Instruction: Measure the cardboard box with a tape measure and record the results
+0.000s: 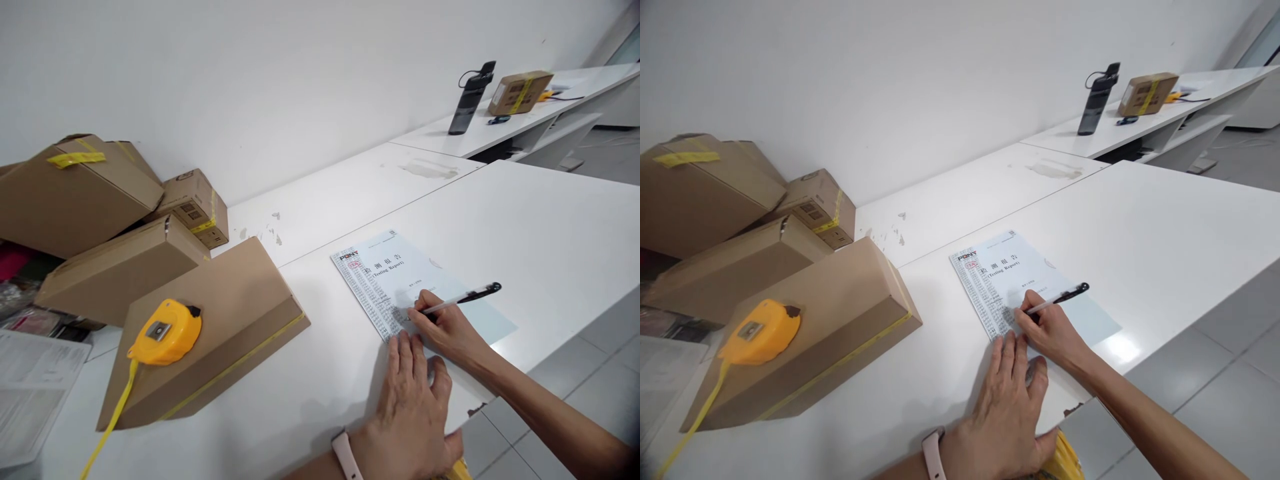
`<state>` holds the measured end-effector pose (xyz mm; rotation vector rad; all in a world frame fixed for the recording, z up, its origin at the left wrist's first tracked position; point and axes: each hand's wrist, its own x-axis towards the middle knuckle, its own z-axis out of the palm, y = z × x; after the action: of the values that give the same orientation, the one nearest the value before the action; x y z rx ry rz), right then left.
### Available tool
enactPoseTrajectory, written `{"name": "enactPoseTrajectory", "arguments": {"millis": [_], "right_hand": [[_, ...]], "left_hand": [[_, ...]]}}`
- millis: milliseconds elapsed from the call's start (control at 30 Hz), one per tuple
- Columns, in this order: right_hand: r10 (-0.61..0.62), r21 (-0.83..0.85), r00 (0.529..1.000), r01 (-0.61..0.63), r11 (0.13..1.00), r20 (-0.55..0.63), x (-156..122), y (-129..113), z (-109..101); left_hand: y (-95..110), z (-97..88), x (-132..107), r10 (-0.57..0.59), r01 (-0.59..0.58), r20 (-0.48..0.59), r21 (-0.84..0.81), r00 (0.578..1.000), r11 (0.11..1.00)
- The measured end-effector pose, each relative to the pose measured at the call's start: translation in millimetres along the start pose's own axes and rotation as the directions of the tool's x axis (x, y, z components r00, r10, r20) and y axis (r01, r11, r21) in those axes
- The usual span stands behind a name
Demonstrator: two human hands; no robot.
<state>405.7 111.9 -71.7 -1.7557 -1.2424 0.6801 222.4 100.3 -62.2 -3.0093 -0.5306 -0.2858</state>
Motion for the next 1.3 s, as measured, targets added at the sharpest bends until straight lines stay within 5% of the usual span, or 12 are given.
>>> {"name": "enactPoseTrajectory", "arguments": {"millis": [1300], "right_hand": [[0.036,0.001,0.999,-0.036,0.999,0.008,0,10,1]], "left_hand": [[0,-0.9,0,-0.004,0.004,0.004,-0.014,1.0,1.0]]}}
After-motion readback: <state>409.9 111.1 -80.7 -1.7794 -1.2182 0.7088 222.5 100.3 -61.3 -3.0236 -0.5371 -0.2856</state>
